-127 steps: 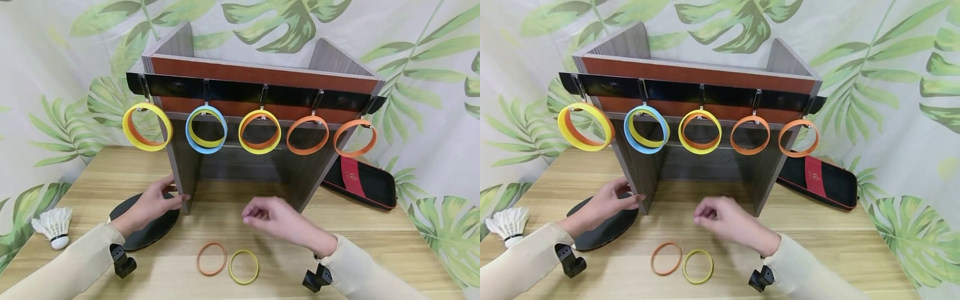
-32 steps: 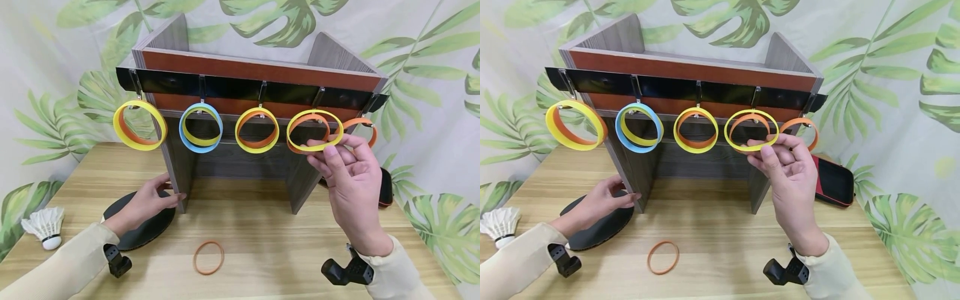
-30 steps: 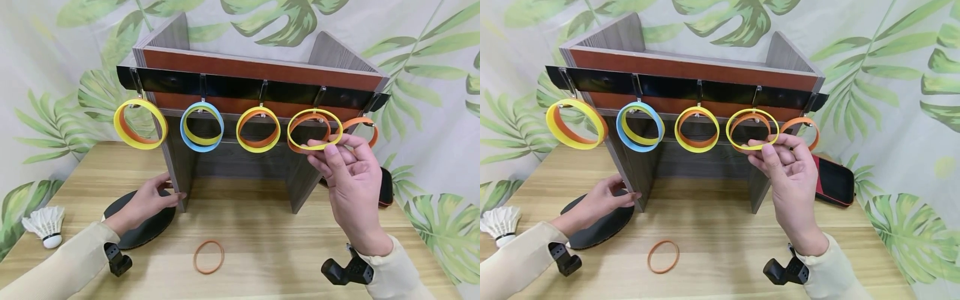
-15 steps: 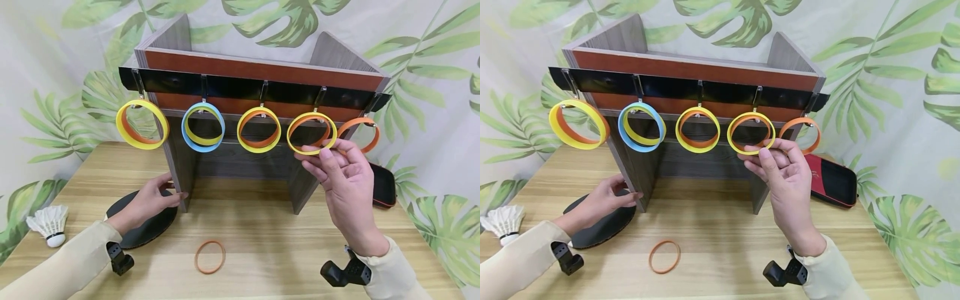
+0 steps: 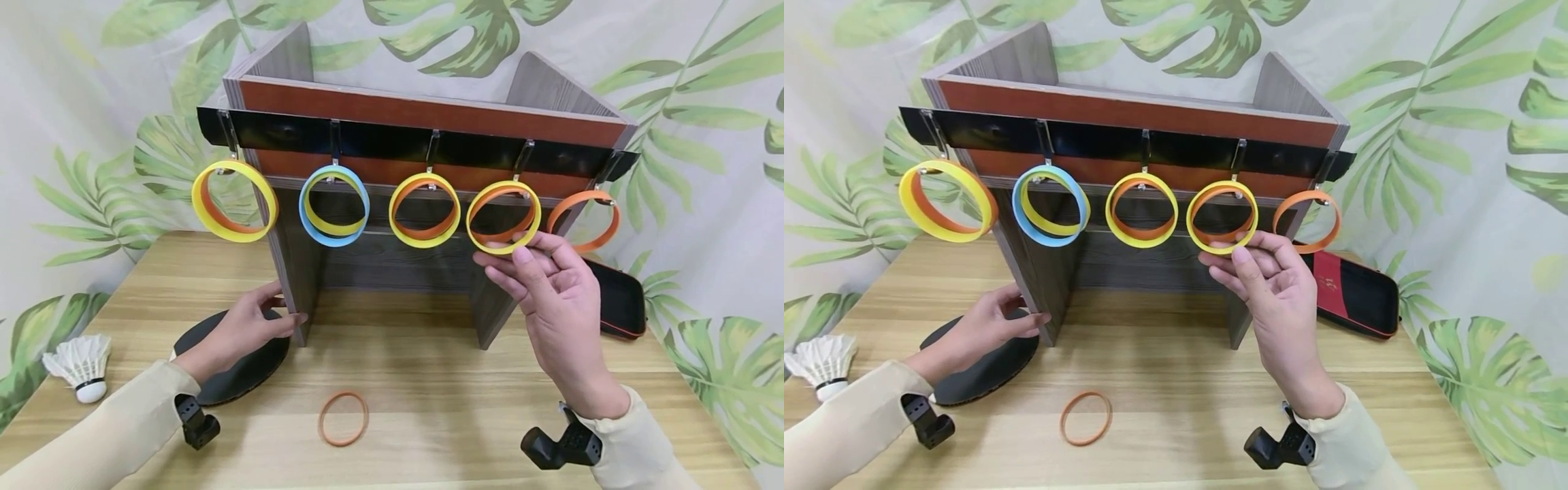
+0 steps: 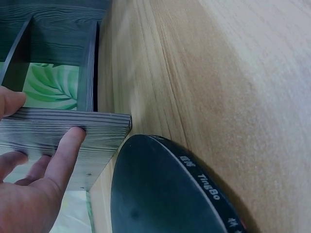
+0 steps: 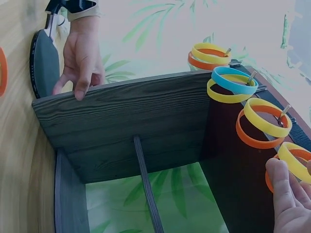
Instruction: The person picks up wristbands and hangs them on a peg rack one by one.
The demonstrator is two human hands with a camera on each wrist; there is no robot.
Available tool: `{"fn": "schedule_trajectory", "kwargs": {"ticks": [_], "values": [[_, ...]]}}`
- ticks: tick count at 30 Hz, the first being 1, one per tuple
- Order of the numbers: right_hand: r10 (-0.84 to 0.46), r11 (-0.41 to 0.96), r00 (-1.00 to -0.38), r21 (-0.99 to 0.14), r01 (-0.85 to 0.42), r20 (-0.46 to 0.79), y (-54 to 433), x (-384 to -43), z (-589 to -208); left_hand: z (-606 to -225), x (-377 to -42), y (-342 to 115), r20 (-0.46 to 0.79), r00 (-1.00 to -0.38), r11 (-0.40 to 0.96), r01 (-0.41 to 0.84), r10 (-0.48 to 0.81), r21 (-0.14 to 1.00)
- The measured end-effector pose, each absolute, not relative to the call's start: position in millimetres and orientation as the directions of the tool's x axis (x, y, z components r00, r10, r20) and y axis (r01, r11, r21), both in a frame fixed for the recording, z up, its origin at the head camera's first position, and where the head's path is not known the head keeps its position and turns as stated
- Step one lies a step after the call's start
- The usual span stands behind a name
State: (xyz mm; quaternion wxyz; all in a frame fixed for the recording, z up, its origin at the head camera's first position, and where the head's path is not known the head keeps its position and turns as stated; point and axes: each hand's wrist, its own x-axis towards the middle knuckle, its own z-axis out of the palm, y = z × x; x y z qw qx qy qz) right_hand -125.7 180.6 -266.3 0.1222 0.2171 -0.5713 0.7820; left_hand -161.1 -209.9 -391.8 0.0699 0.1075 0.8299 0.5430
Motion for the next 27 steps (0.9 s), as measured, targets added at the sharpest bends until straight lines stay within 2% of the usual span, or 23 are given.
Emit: {"fn": "schedule_trajectory", "kwargs": {"ticks": [11, 17, 21, 27], "values": [[-0.115, -0.225, -0.912, -0.904, -0.363, 0.394, 167.1, -121.4, -286.9, -388.8, -162.2, -207.0, 0.008, -0.965, 0.375, 0.110, 0.261, 0.921], [-0.280, -0.115, -0.907, -0.949, -0.294, 0.315, 150.6, -127.4, -313.5, -389.1, -162.9, -206.1, 0.012, -0.965, 0.370, 0.112, 0.262, 0.922], [-0.436, 0.044, -0.877, -0.969, -0.244, 0.201, 138.6, -133.3, -332.9, -389.9, -163.4, -206.6, 0.003, -0.964, 0.368, 0.105, 0.267, 0.924], [-0.657, 0.341, -0.753, -0.904, -0.256, -0.035, 119.3, -141.3, -361.8, -390.6, -161.9, -208.5, -0.001, -0.964, 0.359, 0.098, 0.268, 0.928]]}}
